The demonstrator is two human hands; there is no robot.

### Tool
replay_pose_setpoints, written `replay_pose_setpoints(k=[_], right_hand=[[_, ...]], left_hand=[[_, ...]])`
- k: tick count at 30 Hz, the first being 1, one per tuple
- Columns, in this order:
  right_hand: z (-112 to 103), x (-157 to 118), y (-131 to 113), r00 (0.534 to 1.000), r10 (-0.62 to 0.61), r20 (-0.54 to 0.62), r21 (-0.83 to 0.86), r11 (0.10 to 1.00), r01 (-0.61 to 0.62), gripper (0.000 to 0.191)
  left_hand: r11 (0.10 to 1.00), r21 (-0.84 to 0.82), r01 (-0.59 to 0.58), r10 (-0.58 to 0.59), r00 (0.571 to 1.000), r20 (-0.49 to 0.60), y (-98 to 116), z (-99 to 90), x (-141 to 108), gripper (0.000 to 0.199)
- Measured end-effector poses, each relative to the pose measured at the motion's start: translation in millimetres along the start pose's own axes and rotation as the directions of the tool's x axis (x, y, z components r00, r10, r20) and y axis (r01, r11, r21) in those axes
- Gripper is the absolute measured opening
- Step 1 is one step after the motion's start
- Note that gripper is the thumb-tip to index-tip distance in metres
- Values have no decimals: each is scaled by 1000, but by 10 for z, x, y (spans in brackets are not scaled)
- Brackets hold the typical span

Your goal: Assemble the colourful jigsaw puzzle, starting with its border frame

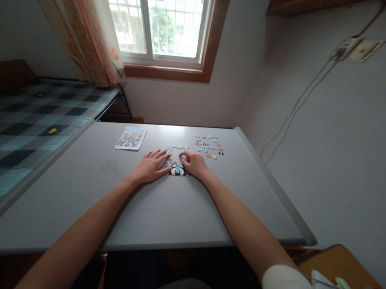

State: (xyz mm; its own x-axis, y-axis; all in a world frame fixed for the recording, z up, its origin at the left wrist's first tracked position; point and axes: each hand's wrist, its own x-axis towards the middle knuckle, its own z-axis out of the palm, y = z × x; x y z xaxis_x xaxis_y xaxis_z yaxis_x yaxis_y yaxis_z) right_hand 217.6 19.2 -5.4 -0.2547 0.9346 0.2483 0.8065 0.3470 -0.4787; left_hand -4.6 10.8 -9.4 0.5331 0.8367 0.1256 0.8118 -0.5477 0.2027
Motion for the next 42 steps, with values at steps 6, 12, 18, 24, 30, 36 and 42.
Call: replay_pose_setpoints(k=[6,12,18,24,30,36,42], right_hand=[[15,4,13,1000,-10,-14,6,1000,10,20],[8,4,6,1000,-9,-10,1,1000,9,20],[9,6,4,1000,-11,-11,5,1000,11,20],[13,2,6,1000,-7,-7,4,1000,7,20],[18,9,9,1000,-6,-10,12,1000,6,20],[1,6,-4,1000,2,2,-7,1000,-2,20],[-2,2,-7,1000,-1,-2,-6,1000,1,20]], left_hand=[[1000,3,-7,7,1000,-8,-13,23,4,64],[1000,6,-5,5,1000,-8,-16,17,-1,63],[1000,4,-8,8,1000,-5,-9,10,-2,63],[1000,-3,-5,5,1000,-5,-12,13,5,63],[1000,4,-1,1,1000,6,12,-16,-1,63],[1000,3,-7,7,1000,-8,-19,22,0,62],[1000,5,-3,3,1000,1,-8,12,2,62]])
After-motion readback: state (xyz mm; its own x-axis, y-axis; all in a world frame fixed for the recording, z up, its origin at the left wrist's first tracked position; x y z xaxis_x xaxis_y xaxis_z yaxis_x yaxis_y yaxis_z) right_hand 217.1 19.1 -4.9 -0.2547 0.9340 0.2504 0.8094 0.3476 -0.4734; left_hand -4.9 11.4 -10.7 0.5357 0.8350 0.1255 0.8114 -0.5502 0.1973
